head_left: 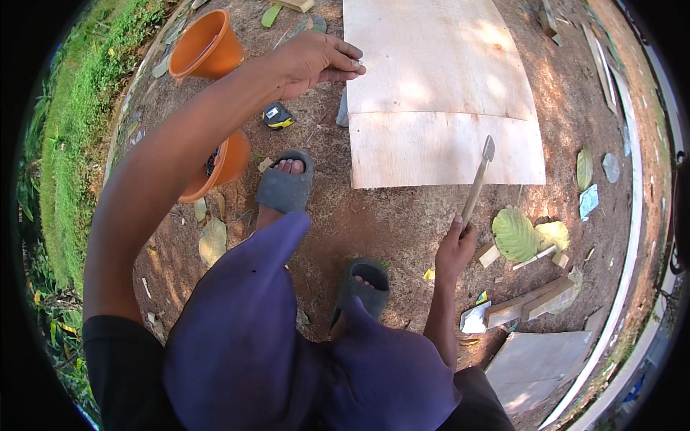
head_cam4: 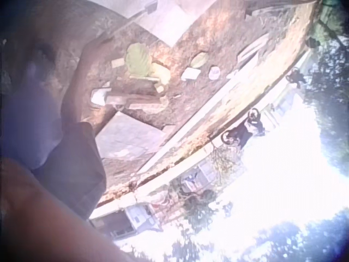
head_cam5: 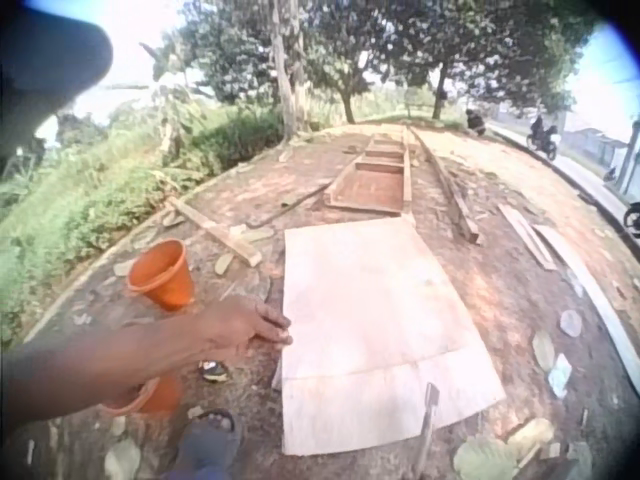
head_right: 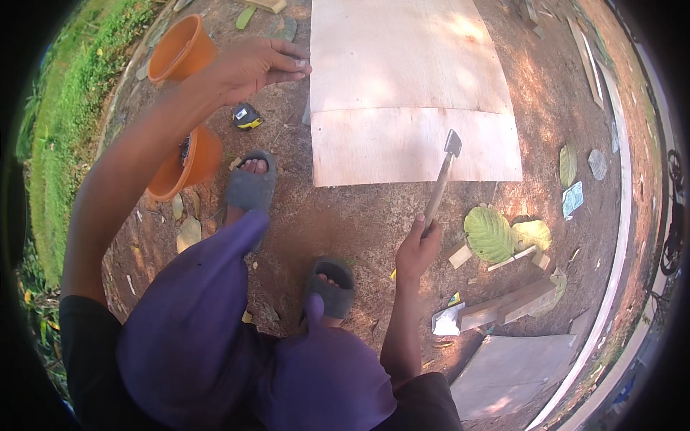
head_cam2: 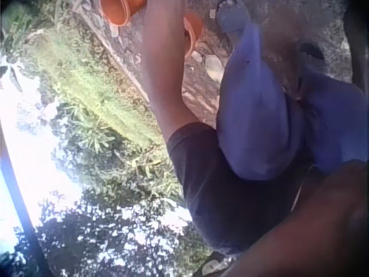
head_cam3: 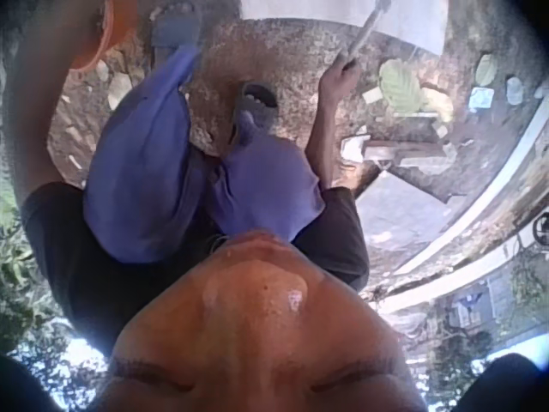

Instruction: The person hammers nails into a rectangular wooden board using a hammer. They then place the board into a wooden frame structure on the ground and adjust its position.

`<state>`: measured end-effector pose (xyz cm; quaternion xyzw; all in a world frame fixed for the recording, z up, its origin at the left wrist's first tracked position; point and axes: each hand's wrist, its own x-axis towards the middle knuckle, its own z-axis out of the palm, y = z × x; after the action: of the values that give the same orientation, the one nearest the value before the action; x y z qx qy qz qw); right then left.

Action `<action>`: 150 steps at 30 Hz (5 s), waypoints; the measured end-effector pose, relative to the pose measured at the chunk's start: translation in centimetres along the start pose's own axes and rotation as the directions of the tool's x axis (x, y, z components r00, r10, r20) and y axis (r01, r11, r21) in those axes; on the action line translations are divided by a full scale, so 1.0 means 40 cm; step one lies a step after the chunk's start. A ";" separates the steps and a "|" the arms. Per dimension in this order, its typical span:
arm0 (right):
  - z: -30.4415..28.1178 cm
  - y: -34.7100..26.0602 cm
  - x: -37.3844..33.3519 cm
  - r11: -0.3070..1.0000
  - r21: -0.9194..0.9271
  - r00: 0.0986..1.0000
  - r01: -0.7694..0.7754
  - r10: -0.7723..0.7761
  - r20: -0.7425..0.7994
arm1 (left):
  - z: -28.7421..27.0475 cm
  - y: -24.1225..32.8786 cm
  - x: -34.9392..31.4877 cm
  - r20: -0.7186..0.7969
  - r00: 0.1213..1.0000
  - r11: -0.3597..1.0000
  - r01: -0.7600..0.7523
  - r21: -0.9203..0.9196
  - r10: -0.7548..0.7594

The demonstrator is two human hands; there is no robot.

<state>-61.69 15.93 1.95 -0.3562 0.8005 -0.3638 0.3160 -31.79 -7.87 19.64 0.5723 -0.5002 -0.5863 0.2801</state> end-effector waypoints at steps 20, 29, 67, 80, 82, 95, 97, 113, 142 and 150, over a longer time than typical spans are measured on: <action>0.122 -0.191 0.015 0.502 -0.415 0.650 0.759 -0.547 0.527 | 0.030 -0.423 -0.126 -0.283 0.959 0.854 -0.120 -0.507 -0.033; 0.221 -0.321 0.059 0.213 -0.562 0.599 0.799 -0.203 0.775 | 0.112 -0.574 -0.129 -0.286 0.957 0.919 -0.076 -0.388 -0.042; -0.057 -0.067 -0.243 0.978 0.041 0.919 -0.204 0.176 0.351 | 0.207 -0.509 -0.131 0.076 0.843 0.777 -0.522 0.352 0.532; 0.003 -0.254 -0.215 0.888 -0.189 0.830 0.420 -0.291 0.476 | 0.220 -0.532 -0.138 -0.030 0.768 0.707 -0.573 0.414 0.640; 0.013 -0.240 -0.208 0.891 -0.223 0.825 0.396 -0.238 0.513 | 0.210 -0.527 -0.135 -0.012 0.818 0.766 -0.533 0.358 0.575; 0.013 -0.283 -0.209 0.875 -0.186 0.817 0.446 -0.314 0.484 | 0.192 -0.538 -0.120 0.062 0.790 0.733 -0.592 0.337 0.609; 0.015 -0.262 -0.209 0.874 -0.201 0.824 0.443 -0.309 0.474 | 0.195 -0.535 -0.118 0.072 0.794 0.735 -0.589 0.336 0.603; 0.033 -0.209 -0.189 0.835 -0.222 0.800 0.504 -0.354 0.485 | 0.205 -0.548 -0.115 0.059 0.791 0.729 -0.587 0.351 0.608; 0.062 -0.068 -0.203 0.977 -0.094 0.896 0.191 -0.135 0.424 | 0.246 -0.507 -0.006 -0.342 0.938 0.998 0.056 -0.028 -0.062; 0.039 -0.069 -0.208 0.986 -0.108 0.922 0.129 -0.079 0.378 | 0.277 -0.497 0.086 -0.468 0.882 0.997 0.029 -0.068 -0.057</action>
<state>-55.02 20.68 5.38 -0.4808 0.7280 -0.2526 0.4183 -38.13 -1.21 -1.48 0.6996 -0.3871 -0.4510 0.3966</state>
